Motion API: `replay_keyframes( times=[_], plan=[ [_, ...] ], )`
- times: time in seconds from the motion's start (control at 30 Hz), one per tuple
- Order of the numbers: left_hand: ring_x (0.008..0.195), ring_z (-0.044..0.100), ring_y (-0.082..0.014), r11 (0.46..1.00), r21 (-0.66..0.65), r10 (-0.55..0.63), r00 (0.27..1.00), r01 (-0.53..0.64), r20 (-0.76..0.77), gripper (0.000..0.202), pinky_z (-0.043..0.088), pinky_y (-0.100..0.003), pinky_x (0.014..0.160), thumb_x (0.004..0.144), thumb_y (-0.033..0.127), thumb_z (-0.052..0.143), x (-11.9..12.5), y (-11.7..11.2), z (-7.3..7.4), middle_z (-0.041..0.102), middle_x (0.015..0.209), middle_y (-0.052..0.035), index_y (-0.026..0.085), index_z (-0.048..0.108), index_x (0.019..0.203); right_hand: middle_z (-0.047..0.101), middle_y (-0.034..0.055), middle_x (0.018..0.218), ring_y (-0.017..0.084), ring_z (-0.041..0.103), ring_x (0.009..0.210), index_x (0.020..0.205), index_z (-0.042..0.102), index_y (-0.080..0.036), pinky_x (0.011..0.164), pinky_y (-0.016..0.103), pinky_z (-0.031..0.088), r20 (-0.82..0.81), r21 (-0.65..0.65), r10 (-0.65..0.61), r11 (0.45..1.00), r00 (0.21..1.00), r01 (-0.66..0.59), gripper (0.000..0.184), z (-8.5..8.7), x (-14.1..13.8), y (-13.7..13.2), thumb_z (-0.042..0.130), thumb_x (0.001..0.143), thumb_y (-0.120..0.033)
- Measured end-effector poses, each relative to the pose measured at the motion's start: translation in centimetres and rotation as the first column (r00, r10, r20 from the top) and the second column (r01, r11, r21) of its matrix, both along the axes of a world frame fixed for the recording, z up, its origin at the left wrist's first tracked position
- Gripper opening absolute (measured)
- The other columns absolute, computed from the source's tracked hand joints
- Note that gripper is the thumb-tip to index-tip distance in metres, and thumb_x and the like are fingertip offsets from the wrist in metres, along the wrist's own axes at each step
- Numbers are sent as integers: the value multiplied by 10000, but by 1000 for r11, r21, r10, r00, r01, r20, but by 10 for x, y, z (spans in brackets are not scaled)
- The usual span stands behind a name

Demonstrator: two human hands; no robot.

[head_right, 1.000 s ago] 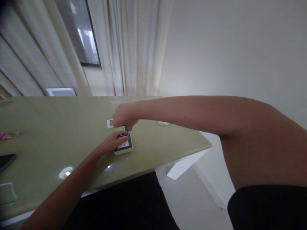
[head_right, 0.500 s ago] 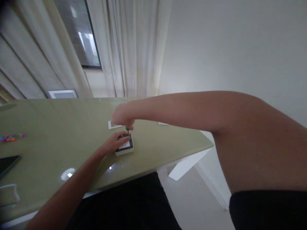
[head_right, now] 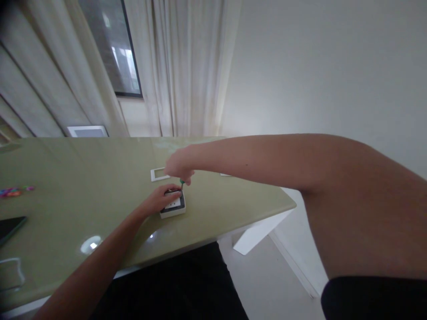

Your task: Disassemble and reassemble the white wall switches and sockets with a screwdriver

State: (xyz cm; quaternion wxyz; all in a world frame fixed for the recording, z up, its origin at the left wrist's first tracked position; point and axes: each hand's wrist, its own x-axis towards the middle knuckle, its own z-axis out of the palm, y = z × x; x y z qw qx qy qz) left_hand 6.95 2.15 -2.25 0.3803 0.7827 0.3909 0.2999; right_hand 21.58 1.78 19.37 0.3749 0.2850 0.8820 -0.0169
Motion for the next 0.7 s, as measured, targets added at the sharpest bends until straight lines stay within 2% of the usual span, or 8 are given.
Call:
replay_keyframes(
  times=[0.1,0.2,0.3,0.4,0.47,0.53,0.63,0.7],
  plan=[
    [957,779,-295,1000,11,-1,1000,1,-11,415,613,-404,932,881,521,677,-1,0,2,851,1063,-91,200,833,1091,748,28,965,199,731,896,960,724,-138,863,392,620,107,10,-192,981,976,192,270,-2,5,10,773,1000,-400],
    [949,779,-294,1000,28,4,1000,-4,-22,416,617,-402,921,899,528,665,-2,-2,3,851,1050,-94,198,835,1088,722,-3,848,155,687,753,902,721,-147,769,335,594,87,-19,-301,953,950,303,298,-4,19,19,767,1002,-424],
    [957,780,-290,999,44,16,999,-15,-36,423,619,-394,909,920,537,655,-4,-6,2,849,1064,-92,197,831,1101,663,-43,664,151,630,670,759,725,-168,717,297,499,-62,-10,-363,932,930,363,239,-6,43,24,911,835,-298],
    [929,782,-268,999,48,16,998,-13,-68,423,629,-374,864,965,546,640,-6,-6,0,844,1044,-75,200,820,1128,594,-42,548,194,635,722,632,699,-183,723,306,404,-327,50,-388,903,862,426,273,-9,77,26,966,654,-130],
    [902,779,-244,998,51,33,994,-27,-109,412,632,-381,845,1032,543,611,-10,1,-1,829,1014,-66,186,803,1105,618,-19,588,217,656,793,642,689,-191,747,315,392,-526,53,-384,876,759,480,273,-19,99,25,948,729,-201],
    [981,767,-241,993,80,103,982,-91,-157,381,622,-430,912,1076,511,612,-16,15,-1,804,1078,-75,166,772,1108,658,-4,665,210,667,813,688,689,-187,755,311,416,-689,-1,-389,845,611,535,279,-42,116,22,893,845,-293],
    [1301,650,-305,952,175,285,933,-250,-218,333,503,-561,1136,1059,456,677,-27,39,0,709,1370,-121,179,724,1236,681,-11,794,156,648,729,907,705,-161,743,316,535,-843,-159,-429,776,326,611,268,-97,121,15,722,1031,-398],
    [1448,519,-368,917,227,382,890,-330,-250,381,390,-644,1215,1020,455,716,-34,52,-2,605,1525,-141,197,698,1300,699,3,889,142,665,726,1058,697,-154,714,313,588,-883,-289,-457,709,107,643,303,-139,114,11,641,1087,-450]
  ],
)
